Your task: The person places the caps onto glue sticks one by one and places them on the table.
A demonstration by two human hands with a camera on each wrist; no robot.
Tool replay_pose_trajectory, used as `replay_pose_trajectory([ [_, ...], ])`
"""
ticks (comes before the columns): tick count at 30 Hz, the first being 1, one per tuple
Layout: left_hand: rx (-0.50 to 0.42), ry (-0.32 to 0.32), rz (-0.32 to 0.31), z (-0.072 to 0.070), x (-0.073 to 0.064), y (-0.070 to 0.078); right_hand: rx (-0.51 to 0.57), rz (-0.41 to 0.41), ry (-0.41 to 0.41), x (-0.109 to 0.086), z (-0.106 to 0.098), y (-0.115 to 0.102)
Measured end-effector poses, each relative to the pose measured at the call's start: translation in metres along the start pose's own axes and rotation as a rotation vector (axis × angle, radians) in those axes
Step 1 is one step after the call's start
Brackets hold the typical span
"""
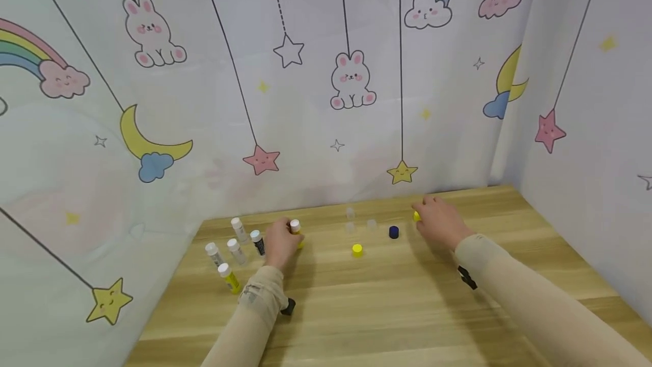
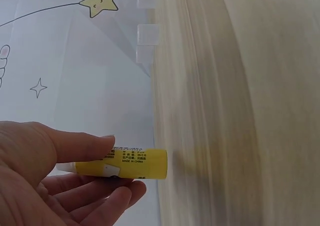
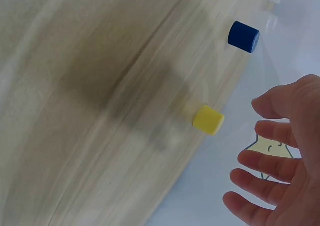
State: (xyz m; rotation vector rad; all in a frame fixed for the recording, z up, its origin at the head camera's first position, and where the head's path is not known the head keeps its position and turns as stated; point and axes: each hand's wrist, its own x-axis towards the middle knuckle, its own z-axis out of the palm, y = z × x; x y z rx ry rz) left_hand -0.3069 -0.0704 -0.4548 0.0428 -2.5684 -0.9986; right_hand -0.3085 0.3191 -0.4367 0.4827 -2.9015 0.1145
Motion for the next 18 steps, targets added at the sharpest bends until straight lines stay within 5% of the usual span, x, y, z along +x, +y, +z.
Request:
replay_pose_trajectory([
  [8, 0.030, -0.021, -0.020, -0.008, 0.000, 0.012, 0.085, -0.028, -0.029, 0.014, 0.002, 0.007],
  [18, 0.075, -0.030, 0.042, -0.020, -0.003, 0.024, 0.160, -0.005, -0.065, 0.023, 0.018, 0.015],
])
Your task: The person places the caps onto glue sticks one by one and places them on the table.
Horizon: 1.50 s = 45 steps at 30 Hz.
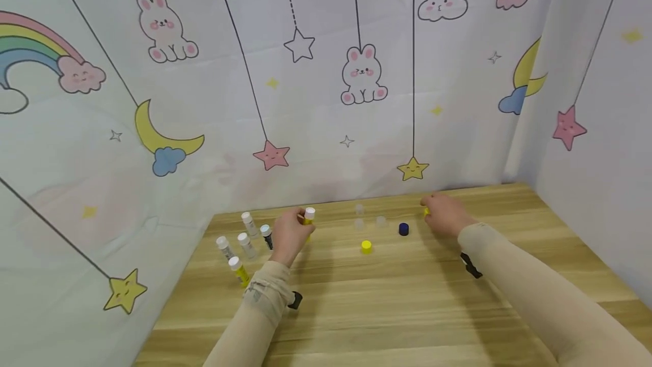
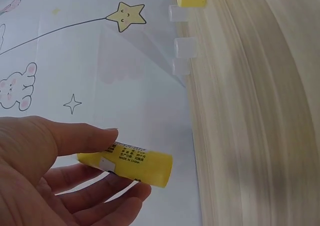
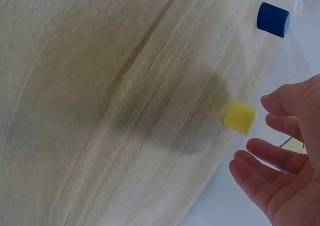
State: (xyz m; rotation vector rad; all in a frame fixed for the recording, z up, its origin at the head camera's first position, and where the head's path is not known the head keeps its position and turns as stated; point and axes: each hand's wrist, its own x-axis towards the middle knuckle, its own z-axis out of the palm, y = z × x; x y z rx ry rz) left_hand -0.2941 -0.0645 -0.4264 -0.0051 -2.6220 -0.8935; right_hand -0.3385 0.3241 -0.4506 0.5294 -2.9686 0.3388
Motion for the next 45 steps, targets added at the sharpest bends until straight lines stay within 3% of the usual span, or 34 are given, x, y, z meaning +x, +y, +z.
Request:
replay_pose_trajectory([
  [7, 0.013, 0.009, 0.038, -0.003, -0.005, 0.005, 0.066, 0.001, 0.020, 0.001, 0.006, 0.002],
  [21, 0.046, 0.020, 0.142, -0.013, -0.012, 0.011, 0.049, -0.024, 0.034, 0.006, 0.009, 0.007],
  [33, 0.075, 0.023, 0.171, -0.021, -0.022, 0.014, 0.092, -0.004, -0.012, 0.008, 0.007, 0.007],
  [45, 0.031, 0.056, 0.194, -0.029, -0.028, 0.013, 0.160, 0.052, 0.028, 0.005, 0.002, 0.006],
])
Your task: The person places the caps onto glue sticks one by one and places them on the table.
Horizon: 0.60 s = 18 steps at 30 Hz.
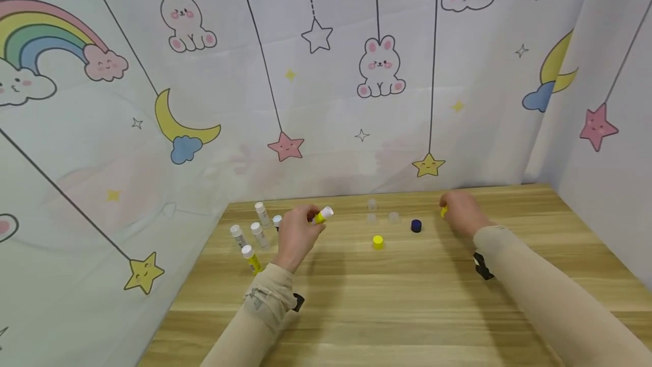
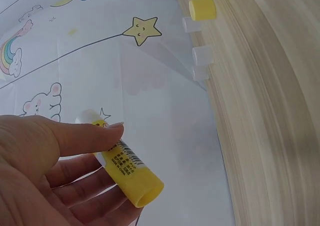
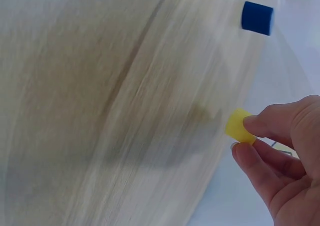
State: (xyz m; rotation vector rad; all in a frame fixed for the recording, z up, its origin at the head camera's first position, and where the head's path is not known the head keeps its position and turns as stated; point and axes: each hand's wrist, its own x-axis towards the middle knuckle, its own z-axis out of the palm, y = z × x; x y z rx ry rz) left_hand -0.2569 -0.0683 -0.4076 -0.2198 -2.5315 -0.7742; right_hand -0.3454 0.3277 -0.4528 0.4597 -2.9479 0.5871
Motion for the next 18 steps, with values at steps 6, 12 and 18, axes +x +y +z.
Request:
replay_pose_trajectory([
  [6, 0.026, -0.001, 0.019, 0.000, -0.002, 0.002, 0.019, 0.012, 0.020, -0.005, -0.006, -0.008],
  [12, 0.044, 0.003, 0.030, 0.000, -0.003, 0.005, 0.009, -0.021, 0.083, -0.009, -0.009, -0.013],
  [18, 0.055, 0.016, 0.054, -0.001, -0.004, 0.006, 0.015, -0.039, 0.117, -0.013, -0.014, -0.022],
])
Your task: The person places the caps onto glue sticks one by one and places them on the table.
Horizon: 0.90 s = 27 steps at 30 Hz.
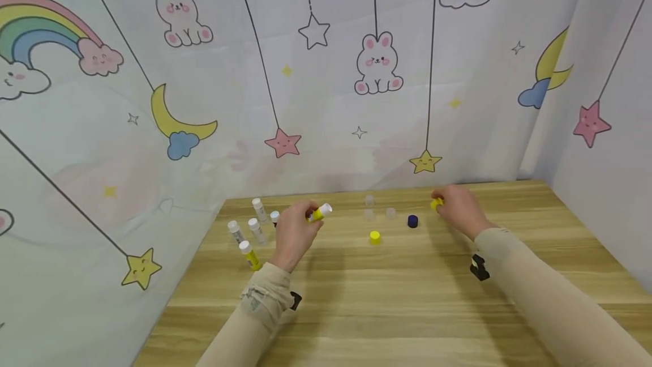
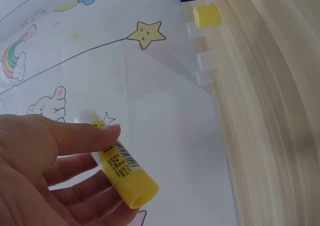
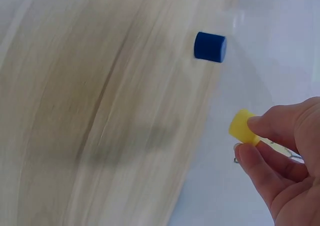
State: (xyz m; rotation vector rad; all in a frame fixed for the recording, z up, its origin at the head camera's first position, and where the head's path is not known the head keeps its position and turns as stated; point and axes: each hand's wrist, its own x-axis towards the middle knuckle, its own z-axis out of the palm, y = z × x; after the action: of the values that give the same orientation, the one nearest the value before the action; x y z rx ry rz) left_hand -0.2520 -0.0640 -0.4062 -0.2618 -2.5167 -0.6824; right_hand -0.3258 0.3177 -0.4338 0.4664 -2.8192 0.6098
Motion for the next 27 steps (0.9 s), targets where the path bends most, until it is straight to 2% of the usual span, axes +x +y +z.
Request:
replay_pose_trajectory([
  [10, 0.004, 0.005, -0.008, -0.005, 0.005, -0.003, 0.043, -0.041, 0.068, 0.004, -0.012, -0.031],
  [16, -0.013, -0.007, -0.016, -0.004, 0.000, -0.005, 0.086, -0.049, 0.087, -0.003, -0.012, -0.046],
  [27, -0.015, 0.007, 0.000, -0.002, -0.008, -0.008, 0.112, -0.088, 0.146, -0.010, -0.006, -0.063],
])
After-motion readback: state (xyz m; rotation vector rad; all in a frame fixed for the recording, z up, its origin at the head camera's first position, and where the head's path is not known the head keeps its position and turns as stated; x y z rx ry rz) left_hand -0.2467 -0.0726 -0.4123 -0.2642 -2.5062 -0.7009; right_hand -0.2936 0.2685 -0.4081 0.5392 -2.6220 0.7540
